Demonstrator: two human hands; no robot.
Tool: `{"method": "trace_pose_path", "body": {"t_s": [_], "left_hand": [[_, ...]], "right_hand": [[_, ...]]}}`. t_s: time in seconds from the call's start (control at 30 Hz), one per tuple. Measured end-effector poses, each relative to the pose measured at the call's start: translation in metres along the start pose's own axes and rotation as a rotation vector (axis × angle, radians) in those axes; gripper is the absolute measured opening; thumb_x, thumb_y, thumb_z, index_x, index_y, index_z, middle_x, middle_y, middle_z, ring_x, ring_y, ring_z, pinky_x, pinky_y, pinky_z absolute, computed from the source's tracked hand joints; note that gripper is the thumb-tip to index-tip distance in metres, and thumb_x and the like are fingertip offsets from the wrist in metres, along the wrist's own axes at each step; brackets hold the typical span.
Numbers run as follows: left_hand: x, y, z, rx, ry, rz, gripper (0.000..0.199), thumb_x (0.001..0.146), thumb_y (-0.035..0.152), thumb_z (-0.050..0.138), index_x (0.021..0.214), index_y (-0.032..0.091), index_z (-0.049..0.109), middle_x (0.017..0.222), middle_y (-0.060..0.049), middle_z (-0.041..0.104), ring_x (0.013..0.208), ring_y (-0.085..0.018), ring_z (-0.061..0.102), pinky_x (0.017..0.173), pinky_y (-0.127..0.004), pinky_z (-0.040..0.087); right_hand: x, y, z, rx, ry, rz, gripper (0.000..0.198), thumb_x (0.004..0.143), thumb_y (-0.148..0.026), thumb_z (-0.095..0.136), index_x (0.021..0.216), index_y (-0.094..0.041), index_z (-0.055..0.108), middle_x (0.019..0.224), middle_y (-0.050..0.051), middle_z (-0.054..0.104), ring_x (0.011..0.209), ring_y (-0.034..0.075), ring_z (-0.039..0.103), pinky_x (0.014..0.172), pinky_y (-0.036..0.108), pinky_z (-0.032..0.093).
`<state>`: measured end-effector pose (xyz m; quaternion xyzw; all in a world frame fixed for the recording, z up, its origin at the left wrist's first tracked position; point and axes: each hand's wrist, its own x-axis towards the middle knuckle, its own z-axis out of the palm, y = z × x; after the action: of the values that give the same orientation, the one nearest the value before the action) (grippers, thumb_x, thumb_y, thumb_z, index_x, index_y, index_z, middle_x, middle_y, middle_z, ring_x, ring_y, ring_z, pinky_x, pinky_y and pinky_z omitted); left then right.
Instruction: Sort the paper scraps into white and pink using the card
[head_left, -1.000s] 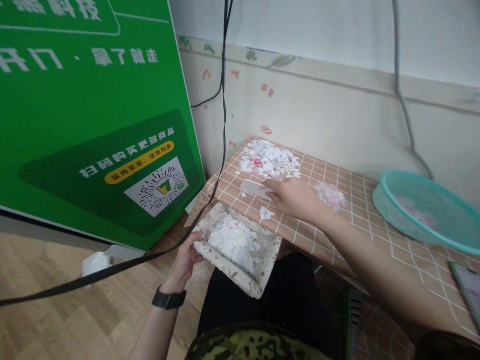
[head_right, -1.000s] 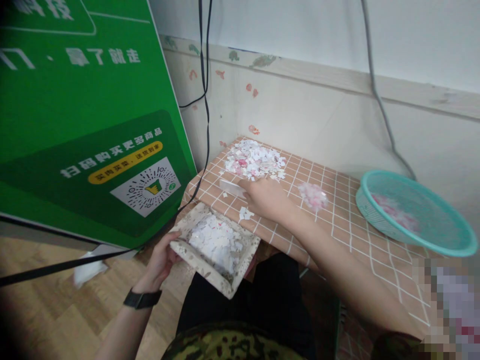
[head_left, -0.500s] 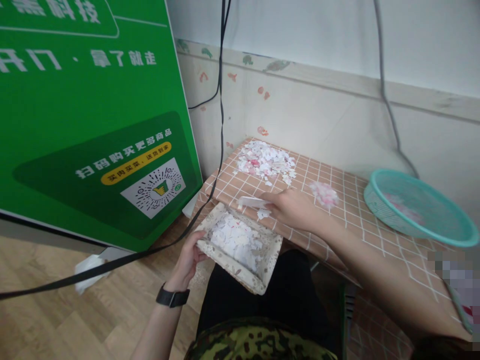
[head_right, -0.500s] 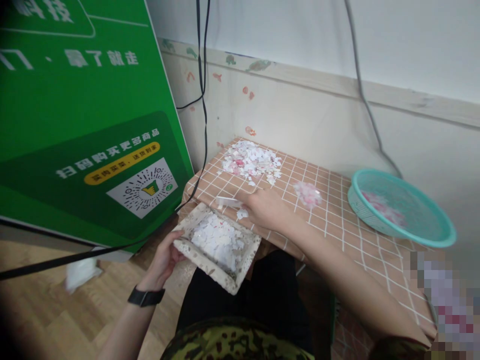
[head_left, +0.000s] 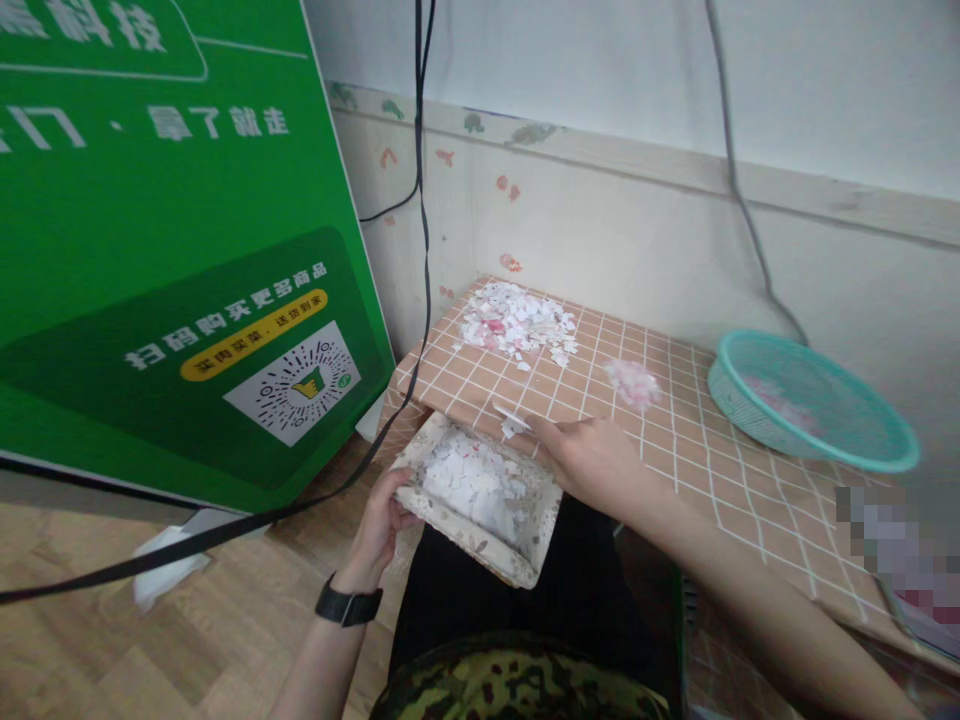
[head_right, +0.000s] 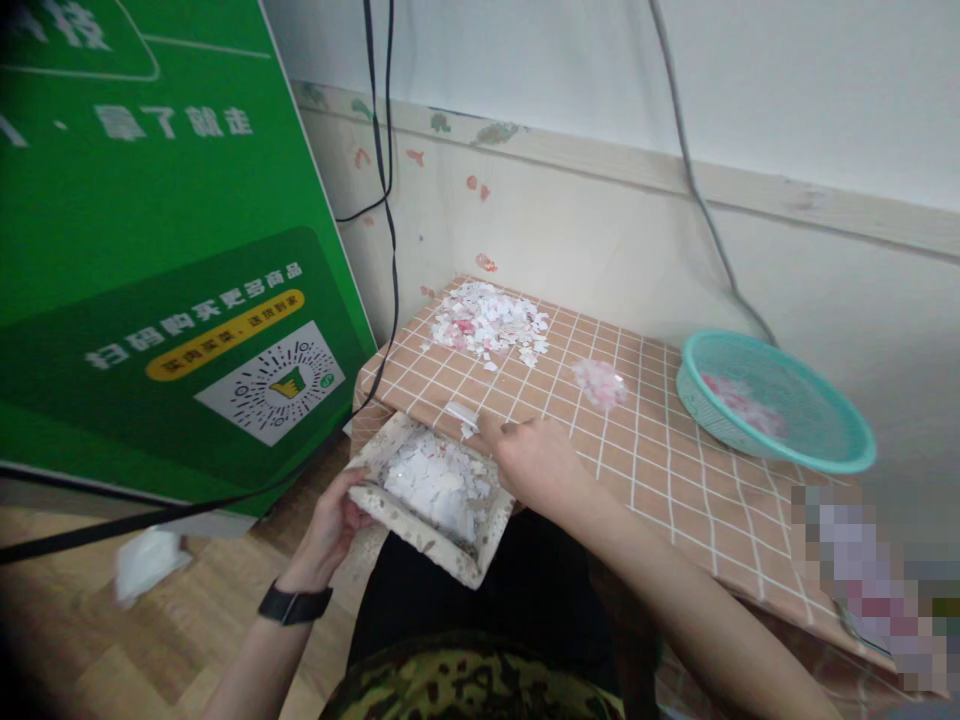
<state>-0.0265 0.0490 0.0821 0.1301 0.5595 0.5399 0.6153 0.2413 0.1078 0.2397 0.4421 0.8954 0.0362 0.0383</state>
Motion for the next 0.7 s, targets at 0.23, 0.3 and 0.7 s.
{"method": "trace_pose_path", "body": {"t_s": [0.23, 0.3, 0.7], "left_hand": [[0.003, -0.004, 0.000, -0.012, 0.006, -0.010, 0.035, 0.066, 0.041, 0.078, 0.088, 0.016, 0.069, 0.070, 0.000, 0.069, 0.059, -0.019, 0.063, 0.055, -0.032, 0.054], [0.003, -0.004, 0.000, -0.011, 0.004, -0.014, 0.036, 0.066, 0.041, 0.078, 0.090, 0.016, 0.069, 0.070, 0.000, 0.069, 0.060, -0.020, 0.064, 0.057, -0.033, 0.055], [-0.001, -0.014, 0.009, -0.016, -0.019, -0.048, 0.031, 0.064, 0.041, 0.077, 0.077, 0.017, 0.063, 0.063, 0.001, 0.066, 0.058, -0.019, 0.063, 0.054, -0.030, 0.053]], "right_hand": [[-0.006, -0.017, -0.002, -0.064, -0.006, -0.072, 0.039, 0.086, -0.010, 0.049, 0.123, -0.013, 0.060, 0.078, 0.006, 0.073, 0.056, 0.017, 0.058, 0.052, 0.035, 0.015], [-0.007, -0.016, -0.003, -0.025, 0.012, -0.082, 0.040, 0.089, -0.012, 0.047, 0.127, -0.014, 0.058, 0.077, 0.006, 0.073, 0.056, 0.016, 0.058, 0.053, 0.034, 0.018], [0.018, 0.090, 0.013, -0.097, 0.167, 0.396, 0.037, 0.097, -0.030, 0.042, 0.125, -0.022, 0.065, 0.085, 0.011, 0.075, 0.073, 0.023, 0.065, 0.060, 0.030, 0.028]]}}
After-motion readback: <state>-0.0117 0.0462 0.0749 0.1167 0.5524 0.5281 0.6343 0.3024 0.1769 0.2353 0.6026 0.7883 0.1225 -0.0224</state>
